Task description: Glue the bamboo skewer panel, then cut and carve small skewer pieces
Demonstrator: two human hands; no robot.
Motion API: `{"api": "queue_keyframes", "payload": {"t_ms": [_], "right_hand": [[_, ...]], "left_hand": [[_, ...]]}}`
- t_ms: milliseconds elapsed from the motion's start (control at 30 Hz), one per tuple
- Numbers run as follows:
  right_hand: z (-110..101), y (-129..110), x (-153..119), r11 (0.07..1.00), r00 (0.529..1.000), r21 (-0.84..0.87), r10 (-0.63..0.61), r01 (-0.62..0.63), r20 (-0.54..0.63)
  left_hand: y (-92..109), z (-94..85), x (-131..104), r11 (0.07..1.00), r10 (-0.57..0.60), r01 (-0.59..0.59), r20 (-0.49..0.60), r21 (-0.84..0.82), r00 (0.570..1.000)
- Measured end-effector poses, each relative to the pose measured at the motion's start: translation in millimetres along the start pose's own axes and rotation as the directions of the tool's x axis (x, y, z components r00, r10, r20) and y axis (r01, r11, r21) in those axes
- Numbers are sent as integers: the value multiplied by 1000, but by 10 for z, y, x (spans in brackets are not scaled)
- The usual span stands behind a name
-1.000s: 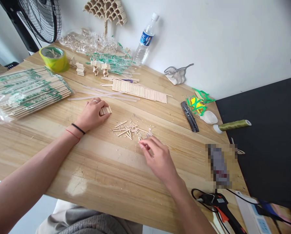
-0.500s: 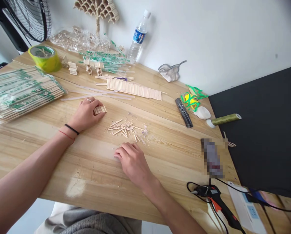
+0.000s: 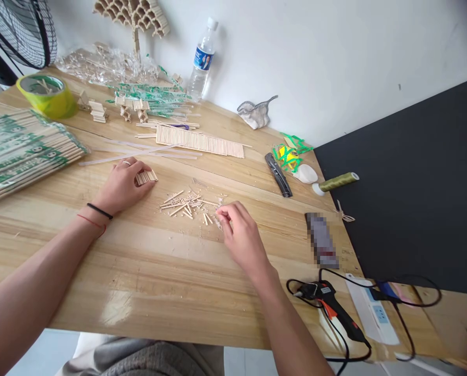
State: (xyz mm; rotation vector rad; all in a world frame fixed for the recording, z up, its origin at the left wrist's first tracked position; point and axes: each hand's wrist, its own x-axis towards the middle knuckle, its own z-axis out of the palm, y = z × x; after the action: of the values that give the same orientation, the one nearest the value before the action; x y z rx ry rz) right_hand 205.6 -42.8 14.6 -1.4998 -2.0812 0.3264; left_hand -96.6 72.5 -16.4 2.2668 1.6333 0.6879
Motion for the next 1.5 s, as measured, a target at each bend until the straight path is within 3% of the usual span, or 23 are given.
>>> {"api": "queue_keyframes", "payload": {"t_ms": [133,300,433,667,900,1200,1300,1500], "right_hand": [[-70,127,9,999,998,23,43,-41,-47],[6,45,22,996,995,68,66,-61,-71],[102,-115,49,994,1000,109,28,-27,-13],[404,-421,-8,976,971,206,-113,69,212],[590,-507,-29,989,969,92,-133,116,209],[606,-558,-8,970,939,-138,-152,202,310],[596,-570,-22,968,932,-135,-158,212,328],[429,-460,8,994,978,13,-106,105,178]], "left_hand": [[16,-8,-1,1000,-8,8,1,-3,1000],[16,-4,-4,1000,-11,11,-5,-9,1000],[10,2,-3,1000,-8,8,-3,-7,1000],[5,12,-3,1000,-2,2,-10,2,1000],[16,-3,-1,1000,-12,12,3,11,1000],[68,-49,10,1000,-11,11,22,25,1000],[106,-84,3,999,-9,8,30,41,1000],[114,-108,10,999,11,-12,26,49,1000]]}}
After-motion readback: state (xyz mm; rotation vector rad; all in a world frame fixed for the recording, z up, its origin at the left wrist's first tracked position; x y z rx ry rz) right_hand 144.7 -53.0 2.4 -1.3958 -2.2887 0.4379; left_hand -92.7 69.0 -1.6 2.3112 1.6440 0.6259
